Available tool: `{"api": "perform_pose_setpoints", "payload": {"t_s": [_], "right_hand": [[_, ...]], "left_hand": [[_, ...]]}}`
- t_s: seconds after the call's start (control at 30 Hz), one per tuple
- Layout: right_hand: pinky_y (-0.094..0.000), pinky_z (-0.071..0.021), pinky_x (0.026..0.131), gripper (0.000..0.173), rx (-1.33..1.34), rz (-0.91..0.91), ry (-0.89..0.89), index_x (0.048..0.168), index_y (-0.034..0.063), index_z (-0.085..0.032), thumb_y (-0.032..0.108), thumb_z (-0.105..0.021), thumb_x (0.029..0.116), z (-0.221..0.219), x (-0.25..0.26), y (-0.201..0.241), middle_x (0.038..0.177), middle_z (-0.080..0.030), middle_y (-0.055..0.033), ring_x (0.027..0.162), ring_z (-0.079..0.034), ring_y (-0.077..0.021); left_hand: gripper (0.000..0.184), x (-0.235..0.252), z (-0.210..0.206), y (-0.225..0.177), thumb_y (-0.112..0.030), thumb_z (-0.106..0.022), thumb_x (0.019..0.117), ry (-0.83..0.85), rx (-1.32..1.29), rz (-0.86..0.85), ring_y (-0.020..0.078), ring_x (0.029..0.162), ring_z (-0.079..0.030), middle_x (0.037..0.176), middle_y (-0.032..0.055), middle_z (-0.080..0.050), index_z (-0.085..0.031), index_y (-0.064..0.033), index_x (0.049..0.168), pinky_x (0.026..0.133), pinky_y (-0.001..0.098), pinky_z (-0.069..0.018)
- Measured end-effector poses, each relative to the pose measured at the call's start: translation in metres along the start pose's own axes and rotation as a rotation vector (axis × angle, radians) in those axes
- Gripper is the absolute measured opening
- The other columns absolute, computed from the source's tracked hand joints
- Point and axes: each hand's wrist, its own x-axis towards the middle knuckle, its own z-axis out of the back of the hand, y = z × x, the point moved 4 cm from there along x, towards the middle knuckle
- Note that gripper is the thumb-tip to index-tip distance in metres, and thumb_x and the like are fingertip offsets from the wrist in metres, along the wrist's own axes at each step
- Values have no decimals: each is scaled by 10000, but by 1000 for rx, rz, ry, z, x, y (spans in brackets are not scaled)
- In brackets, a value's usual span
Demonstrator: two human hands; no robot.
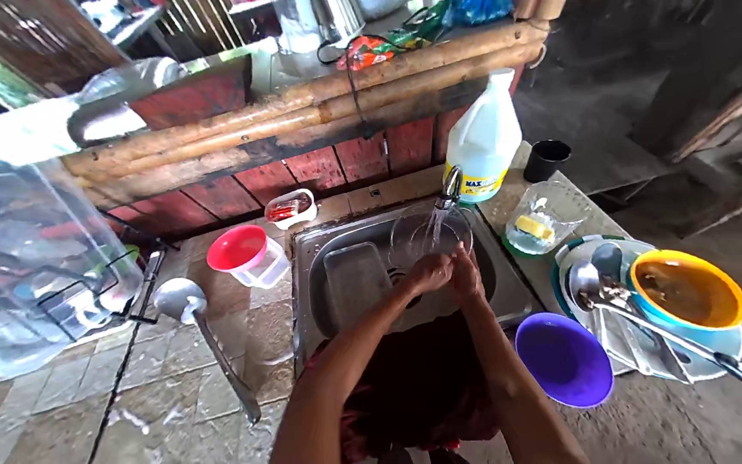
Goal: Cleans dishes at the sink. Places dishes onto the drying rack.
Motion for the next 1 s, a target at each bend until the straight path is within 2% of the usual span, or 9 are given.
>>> {"api": "perform_pose_setpoints", "payload": {"t_s": [0.07,0.2,0.37,0.53,0.67,0.8,0.9,0.97,1.0], "right_hand": [[-529,-513,974,688,-19,-70,-36,1643,179,-143,416,-454,1078,3,-3,7,1557,-391,-225,1285,-533,-362],[-657,-468,989,710,-124,-164,-13,1632,204,-202,579,-379,1056,-12,-29,19,1623,-298,-203,1386,-435,-421],[-470,-470,899,663,-242,-145,17,1585,100,-255,544,-225,1094,-23,-35,1,1366,-482,-191,1101,-538,-263],[-417,-536,855,504,169,-231,191,1417,155,-385,440,-113,1102,-45,-37,-34,1215,-555,-56,1057,-587,-157],[-340,-553,787,507,200,-184,372,1393,126,-368,399,-58,1099,-79,-58,-49,1124,-564,-31,973,-602,-98],[-279,-502,967,370,-439,30,377,1407,-137,-405,-10,-377,1061,-145,-153,0,1309,-566,-215,1126,-579,-155],[-317,-463,1035,376,-773,-205,211,1435,-128,-399,0,-346,1086,-192,-210,20,1383,-539,-259,1168,-588,-209],[-279,-551,718,370,-637,149,335,1274,-211,-433,103,-342,1100,-161,-163,-49,1033,-586,-296,835,-650,-169],[-264,-542,726,419,-643,170,407,1304,-189,-430,174,-343,1114,-148,-138,-76,1014,-580,-221,821,-631,-117]], "left_hand": [[401,-34,7,1,-251,-433,1102,-12,191,-81,385,1220,-630,1226,242,-688,-636,22,1314,1097,533,-425],[269,-61,15,15,6,-507,1012,-305,118,-208,381,1186,-650,1184,243,-707,-682,67,1208,1100,486,-438],[299,-97,53,49,-7,-414,1063,-593,-536,10,285,1026,-662,1135,286,-665,-589,166,1234,943,386,-527],[250,-128,57,80,-60,-387,1093,-765,-1191,221,35,625,-471,749,-5,-502,-577,84,1167,617,191,-442],[185,-164,70,84,-72,-407,1085,-779,-1439,212,9,514,-435,648,-41,-457,-567,21,1076,496,139,-394],[215,-239,118,79,-53,-392,1087,-737,-1157,-23,6,589,-477,699,-38,-483,-575,57,1111,583,153,-450],[265,-344,158,71,3,-399,1046,-678,-679,-173,9,633,-500,725,0,-549,-642,99,1094,630,172,-453],[286,-441,177,66,6,-422,1042,-611,-295,-80,89,732,-580,818,98,-652,-688,88,1107,749,247,-495],[289,-490,182,70,-11,-442,1042,-580,-126,-16,138,813,-638,887,127,-704,-713,58,1111,835,305,-514]]}}
